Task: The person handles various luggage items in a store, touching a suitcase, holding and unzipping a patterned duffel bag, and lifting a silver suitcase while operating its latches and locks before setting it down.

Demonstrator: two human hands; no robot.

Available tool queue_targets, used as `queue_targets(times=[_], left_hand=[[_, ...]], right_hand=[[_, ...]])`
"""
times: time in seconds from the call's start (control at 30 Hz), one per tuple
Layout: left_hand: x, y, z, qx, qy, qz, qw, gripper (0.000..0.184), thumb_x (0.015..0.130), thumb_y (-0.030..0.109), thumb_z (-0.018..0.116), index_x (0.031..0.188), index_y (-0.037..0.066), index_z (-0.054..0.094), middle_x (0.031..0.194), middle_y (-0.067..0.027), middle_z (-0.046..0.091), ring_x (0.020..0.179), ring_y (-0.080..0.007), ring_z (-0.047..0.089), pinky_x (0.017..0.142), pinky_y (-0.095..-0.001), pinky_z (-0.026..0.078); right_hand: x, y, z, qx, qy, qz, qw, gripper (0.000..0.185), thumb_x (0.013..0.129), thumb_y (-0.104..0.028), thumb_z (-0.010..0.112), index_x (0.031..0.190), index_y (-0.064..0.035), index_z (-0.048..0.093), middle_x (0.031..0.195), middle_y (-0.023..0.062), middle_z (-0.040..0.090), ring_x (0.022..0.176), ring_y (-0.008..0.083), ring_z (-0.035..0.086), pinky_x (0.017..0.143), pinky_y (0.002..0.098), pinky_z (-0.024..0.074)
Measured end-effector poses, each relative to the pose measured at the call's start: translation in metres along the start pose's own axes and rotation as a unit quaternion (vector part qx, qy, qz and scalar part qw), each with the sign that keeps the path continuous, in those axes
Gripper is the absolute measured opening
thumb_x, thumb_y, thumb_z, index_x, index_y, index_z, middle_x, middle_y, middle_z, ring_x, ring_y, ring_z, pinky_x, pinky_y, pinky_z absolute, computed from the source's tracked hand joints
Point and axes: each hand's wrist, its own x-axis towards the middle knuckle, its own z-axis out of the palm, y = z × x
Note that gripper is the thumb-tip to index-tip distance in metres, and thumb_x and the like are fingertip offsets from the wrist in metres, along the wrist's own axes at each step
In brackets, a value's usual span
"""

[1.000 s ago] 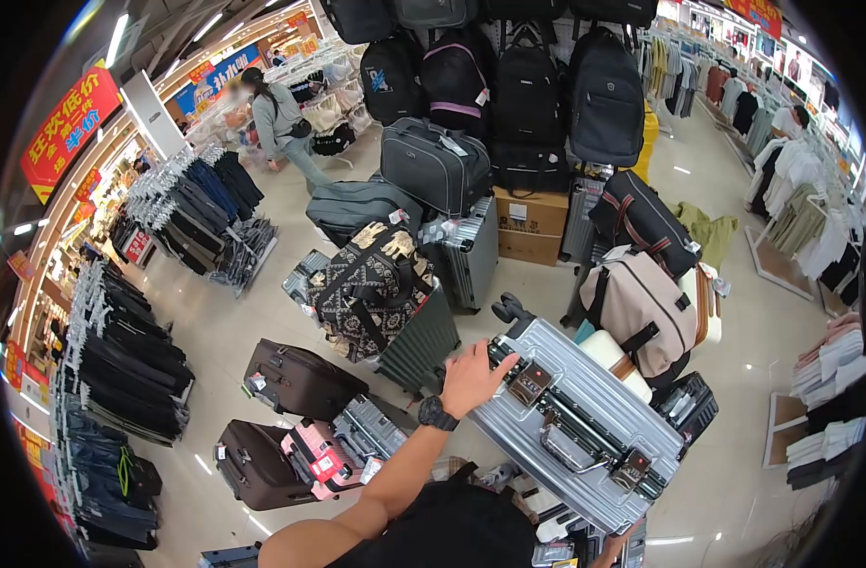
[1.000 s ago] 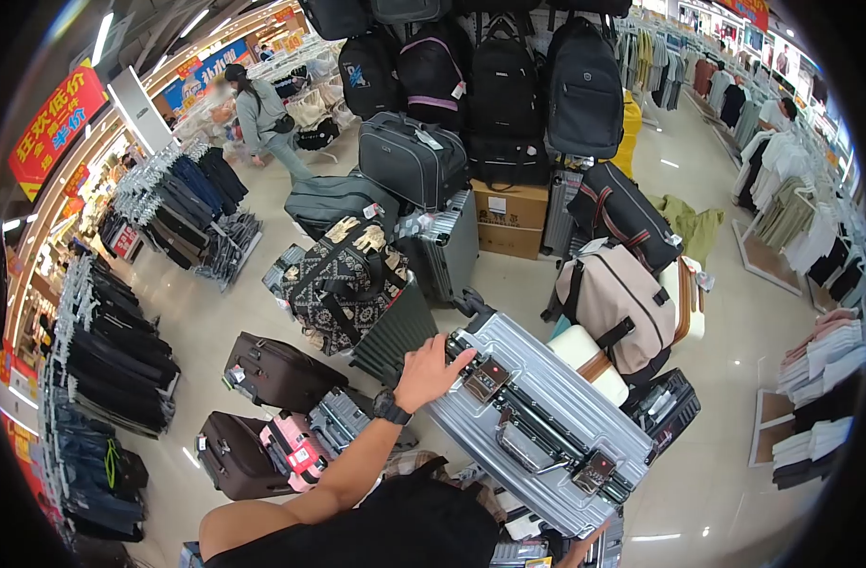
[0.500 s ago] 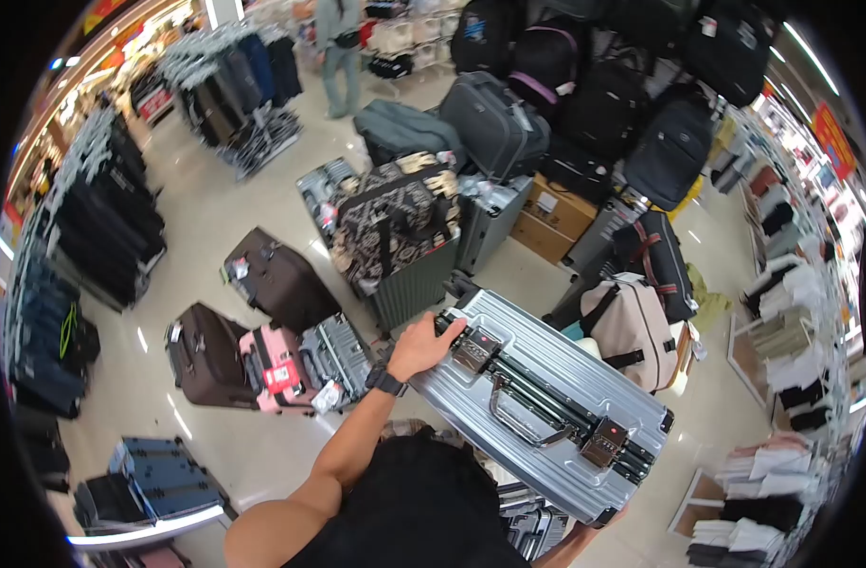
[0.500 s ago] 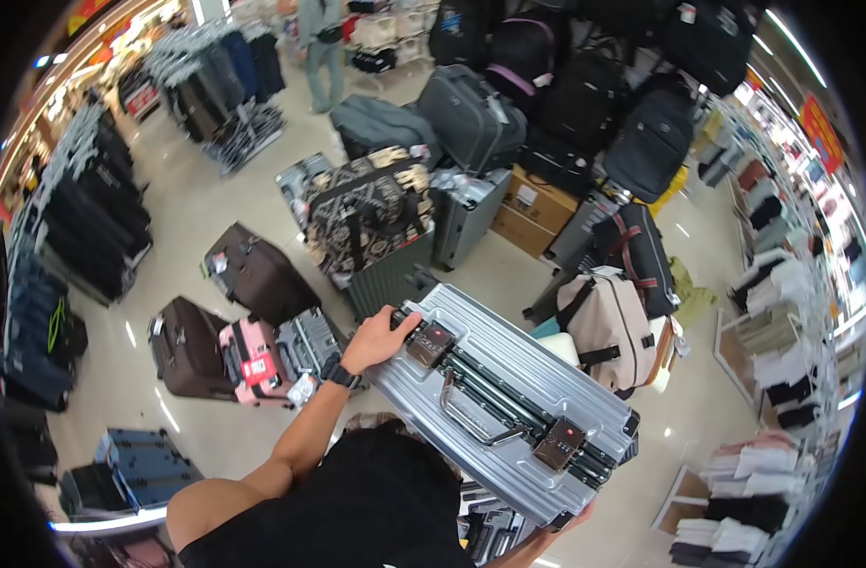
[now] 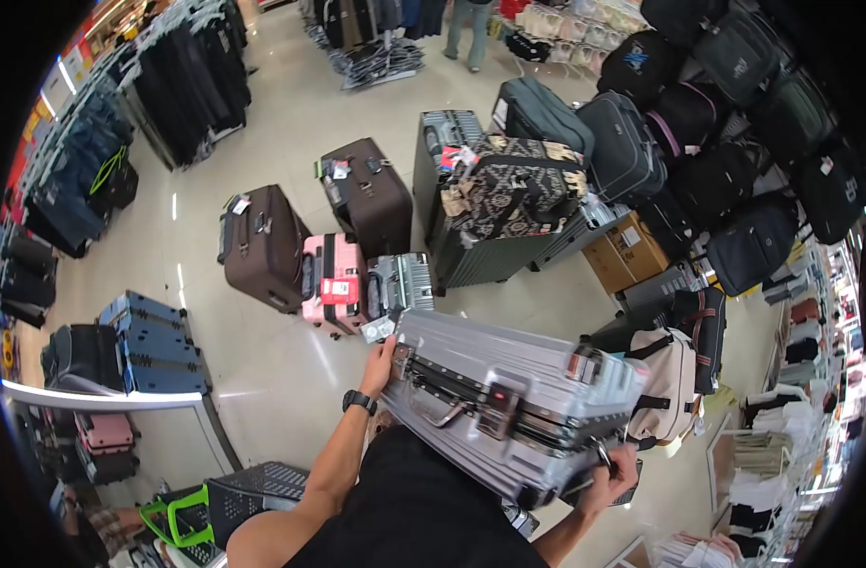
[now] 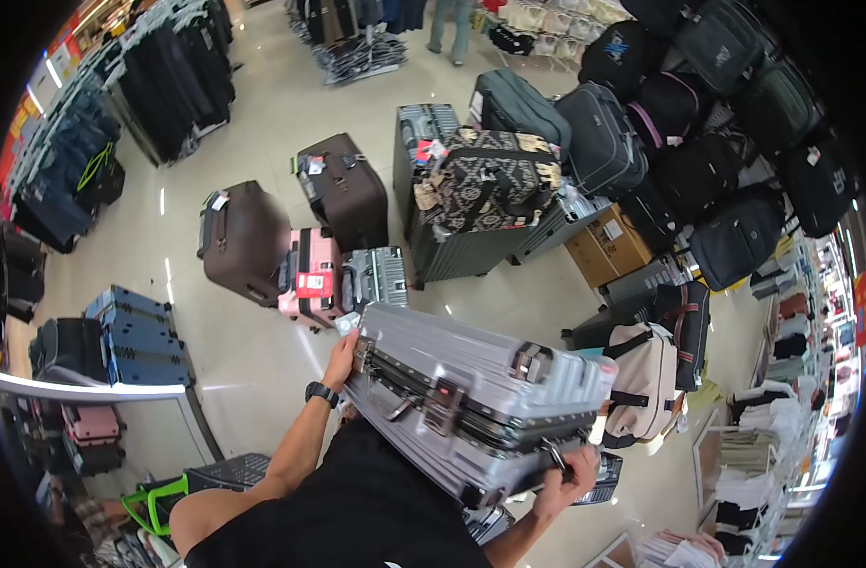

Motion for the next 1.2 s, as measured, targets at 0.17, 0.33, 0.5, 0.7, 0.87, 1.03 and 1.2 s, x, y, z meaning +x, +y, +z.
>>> queue_targets(times=[0.17, 0.33, 0.5, 0.7, 0.87, 1.03, 1.2], left_hand=[[-0.005, -0.129, -0.06, -0.167, 0.125, -0.097, 0.973, 0.062, 0.111, 0.053, 0.053, 0.118, -0.005, 0.07, 0.109, -0.0104, 0.074, 0.098, -0.0226, 0.066, 0.09, -0.0389, 0.052], [-0.031, -0.132, -0.141, 0.025, 0.193, -0.185, 0.963, 0.051, 0.11, 0.044, 0.056, 0.124, -0.003, 0.07, 0.115, -0.0151, 0.076, 0.103, -0.0277, 0.07, 0.092, -0.0409, 0.054], [-0.056, -0.079, -0.213, -0.064, 0.274, -0.027, 0.959, 0.036, 0.109, 0.028, 0.063, 0.13, 0.0, 0.069, 0.125, -0.016, 0.075, 0.115, -0.0257, 0.071, 0.101, -0.0386, 0.054], [-0.127, 0.094, -0.265, -0.085, 0.325, 0.145, 0.931, 0.023, 0.109, 0.018, 0.061, 0.119, 0.0, 0.07, 0.114, -0.0103, 0.075, 0.103, -0.0231, 0.071, 0.092, -0.0366, 0.055], [-0.127, 0.102, -0.254, 0.115, -0.101, 0.145, 0.978, 0.03, 0.107, 0.03, 0.063, 0.11, 0.001, 0.074, 0.104, -0.011, 0.075, 0.097, -0.0225, 0.07, 0.085, -0.0359, 0.056], [-0.071, 0.017, -0.229, 0.057, -0.321, -0.001, 0.945, 0.045, 0.106, 0.04, 0.063, 0.119, -0.001, 0.077, 0.106, -0.0126, 0.078, 0.095, -0.02, 0.07, 0.08, -0.0352, 0.057], [-0.049, -0.002, -0.233, 0.068, -0.415, -0.221, 0.88, 0.054, 0.104, 0.049, 0.068, 0.129, 0.001, 0.075, 0.122, -0.007, 0.075, 0.108, -0.0147, 0.065, 0.092, -0.0332, 0.054]], right_hand=[[0.019, -0.078, 0.093, -0.047, -0.14, -0.129, 0.981, 0.014, 0.063, -0.008, 0.065, 0.074, -0.0024, 0.057, 0.074, 0.0085, 0.05, 0.075, 0.029, 0.049, 0.075, 0.0403, 0.0367], [0.005, -0.14, 0.178, -0.059, -0.33, -0.189, 0.923, 0.013, 0.066, -0.014, 0.072, 0.074, -0.0064, 0.066, 0.071, 0.0064, 0.06, 0.069, 0.0296, 0.057, 0.07, 0.0418, 0.0403], [-0.05, -0.167, 0.259, -0.067, -0.493, -0.213, 0.841, 0.019, 0.076, -0.021, 0.076, 0.087, -0.005, 0.076, 0.077, 0.0089, 0.067, 0.076, 0.0325, 0.067, 0.072, 0.0429, 0.0485], [-0.117, -0.17, 0.34, -0.052, -0.663, -0.228, 0.711, 0.025, 0.094, -0.014, 0.066, 0.111, 0.004, 0.072, 0.11, 0.0222, 0.07, 0.1, 0.0437, 0.07, 0.09, 0.0561, 0.0562], [-0.175, -0.154, 0.388, -0.05, -0.697, -0.273, 0.661, 0.027, 0.094, -0.007, 0.063, 0.117, 0.0065, 0.066, 0.109, 0.0287, 0.068, 0.104, 0.0481, 0.068, 0.094, 0.0565, 0.0544], [-0.201, -0.148, 0.411, -0.057, -0.732, -0.322, 0.597, 0.029, 0.088, 0.002, 0.058, 0.116, 0.0085, 0.066, 0.116, 0.0306, 0.069, 0.108, 0.05, 0.067, 0.096, 0.0536, 0.0548], [-0.227, -0.12, 0.426, -0.014, -0.714, -0.283, 0.64, 0.034, 0.089, 0.001, 0.06, 0.121, 0.007, 0.068, 0.119, 0.0319, 0.069, 0.112, 0.0491, 0.068, 0.097, 0.0539, 0.055]])
